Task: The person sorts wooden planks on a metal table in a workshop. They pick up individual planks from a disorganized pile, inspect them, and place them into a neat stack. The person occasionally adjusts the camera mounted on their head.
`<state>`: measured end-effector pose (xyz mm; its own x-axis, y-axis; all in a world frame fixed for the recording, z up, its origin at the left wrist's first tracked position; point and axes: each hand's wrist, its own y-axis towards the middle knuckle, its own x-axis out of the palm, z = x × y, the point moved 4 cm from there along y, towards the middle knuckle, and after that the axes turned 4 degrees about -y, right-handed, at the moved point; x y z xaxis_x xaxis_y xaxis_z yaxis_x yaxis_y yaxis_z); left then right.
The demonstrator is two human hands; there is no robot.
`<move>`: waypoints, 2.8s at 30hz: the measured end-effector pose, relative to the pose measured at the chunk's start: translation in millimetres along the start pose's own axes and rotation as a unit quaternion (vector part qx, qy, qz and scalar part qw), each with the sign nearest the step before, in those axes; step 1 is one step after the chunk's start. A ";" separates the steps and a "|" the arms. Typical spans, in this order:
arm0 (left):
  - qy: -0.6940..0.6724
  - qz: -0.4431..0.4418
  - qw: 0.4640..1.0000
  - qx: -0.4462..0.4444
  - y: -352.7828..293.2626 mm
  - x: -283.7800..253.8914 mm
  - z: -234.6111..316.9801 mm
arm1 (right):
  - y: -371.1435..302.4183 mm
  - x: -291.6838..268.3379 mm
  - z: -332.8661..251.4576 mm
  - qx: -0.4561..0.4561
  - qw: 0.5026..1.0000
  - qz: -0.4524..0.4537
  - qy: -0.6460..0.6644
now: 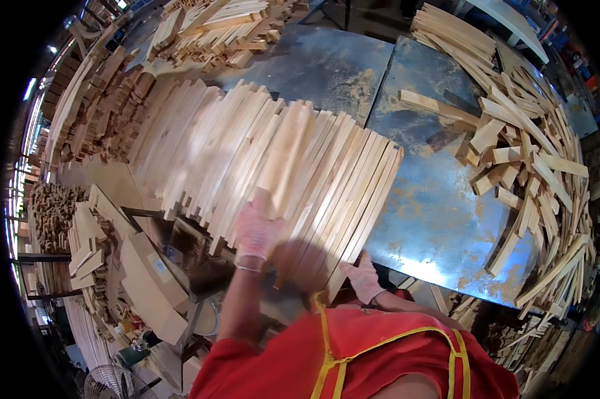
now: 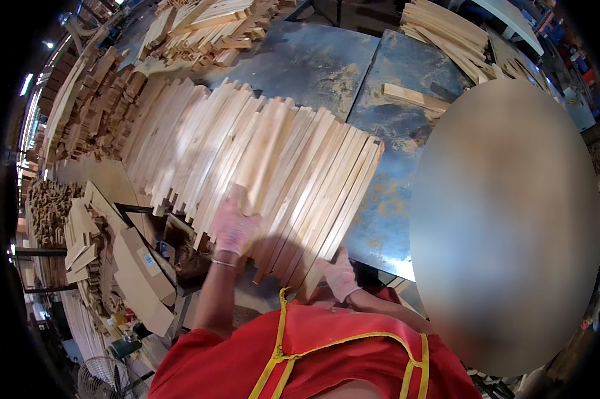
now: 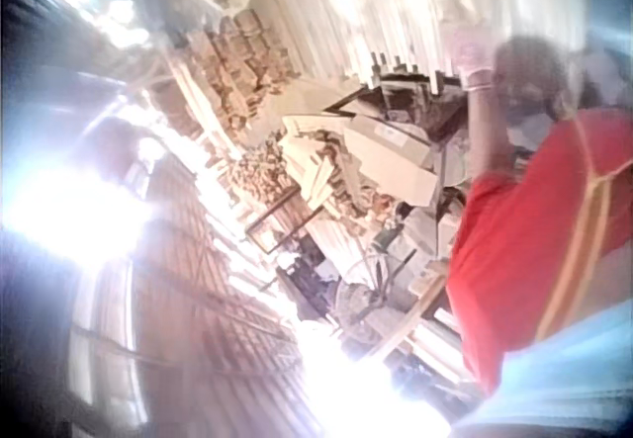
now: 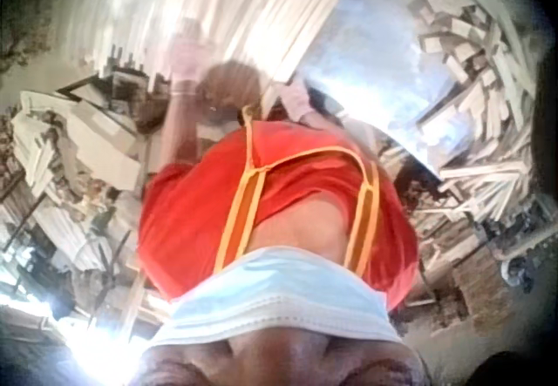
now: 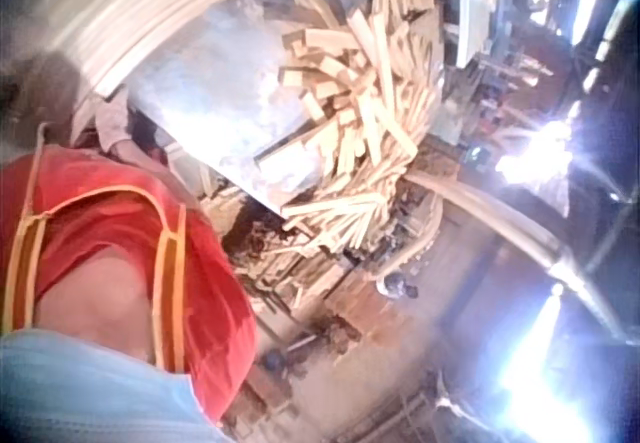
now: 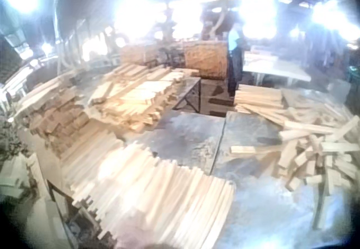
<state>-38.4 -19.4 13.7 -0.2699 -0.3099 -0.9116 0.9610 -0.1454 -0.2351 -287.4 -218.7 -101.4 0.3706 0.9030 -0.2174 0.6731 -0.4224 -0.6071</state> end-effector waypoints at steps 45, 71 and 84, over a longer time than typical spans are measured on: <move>0.063 -0.321 0.641 0.695 -346.6 252.4 420.6 | -482.4 -455.2 380.7 0.033 0.502 0.790 0.350; -0.101 -0.250 0.896 0.351 -633.9 575.5 752.1 | -447.8 -1088.4 815.5 0.353 0.662 0.656 0.081; -0.037 -0.162 0.896 0.411 -625.8 573.5 735.7 | -345.4 -1046.2 640.7 0.181 0.910 0.373 0.008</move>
<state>-838.6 -797.4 -114.0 -0.5590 -0.1842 -0.8085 0.4710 -0.8730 -0.1268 -1317.7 -967.1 -154.0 0.6498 0.3737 -0.6619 -0.0223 -0.8611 -0.5080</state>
